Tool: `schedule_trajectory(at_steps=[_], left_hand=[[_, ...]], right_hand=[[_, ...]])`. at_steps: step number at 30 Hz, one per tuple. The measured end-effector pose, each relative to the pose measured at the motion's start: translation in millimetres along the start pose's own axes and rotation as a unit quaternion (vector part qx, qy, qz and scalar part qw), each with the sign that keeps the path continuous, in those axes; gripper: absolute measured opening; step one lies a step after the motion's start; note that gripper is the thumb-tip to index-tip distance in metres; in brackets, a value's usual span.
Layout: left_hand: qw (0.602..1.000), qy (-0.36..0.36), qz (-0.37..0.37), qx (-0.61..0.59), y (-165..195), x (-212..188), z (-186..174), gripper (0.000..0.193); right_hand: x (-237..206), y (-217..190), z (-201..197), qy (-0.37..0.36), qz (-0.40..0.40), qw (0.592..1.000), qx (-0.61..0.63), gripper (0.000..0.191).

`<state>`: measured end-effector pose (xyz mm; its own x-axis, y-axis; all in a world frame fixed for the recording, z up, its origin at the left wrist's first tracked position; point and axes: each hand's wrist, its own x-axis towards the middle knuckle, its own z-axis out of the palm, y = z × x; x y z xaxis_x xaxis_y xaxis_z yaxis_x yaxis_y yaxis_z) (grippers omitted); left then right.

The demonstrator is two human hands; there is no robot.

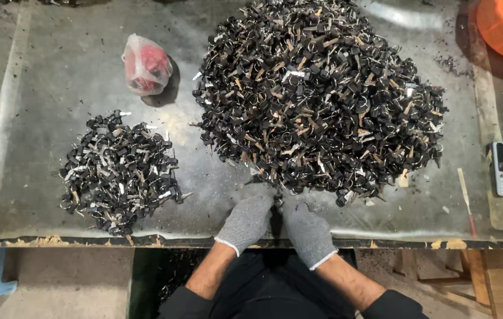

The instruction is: The person, wearing gloves, picks small black metal components one at a time from a large pile on a workbench and places selected pieces into a separate smaller pile beside it, continuously sorting through the heap.

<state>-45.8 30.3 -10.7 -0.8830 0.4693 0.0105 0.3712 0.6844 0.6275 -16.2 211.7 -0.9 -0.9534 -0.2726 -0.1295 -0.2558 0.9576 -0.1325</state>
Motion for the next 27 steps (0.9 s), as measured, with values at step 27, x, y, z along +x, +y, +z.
schedule_trajectory(at_steps=[27], left_hand=[[0.994,0.058,-0.089,-0.034,30.2,-11.9,0.0,0.027]], right_hand=[[-3.2,3.9,9.2,-0.126,0.016,0.972,0.198,0.016]])
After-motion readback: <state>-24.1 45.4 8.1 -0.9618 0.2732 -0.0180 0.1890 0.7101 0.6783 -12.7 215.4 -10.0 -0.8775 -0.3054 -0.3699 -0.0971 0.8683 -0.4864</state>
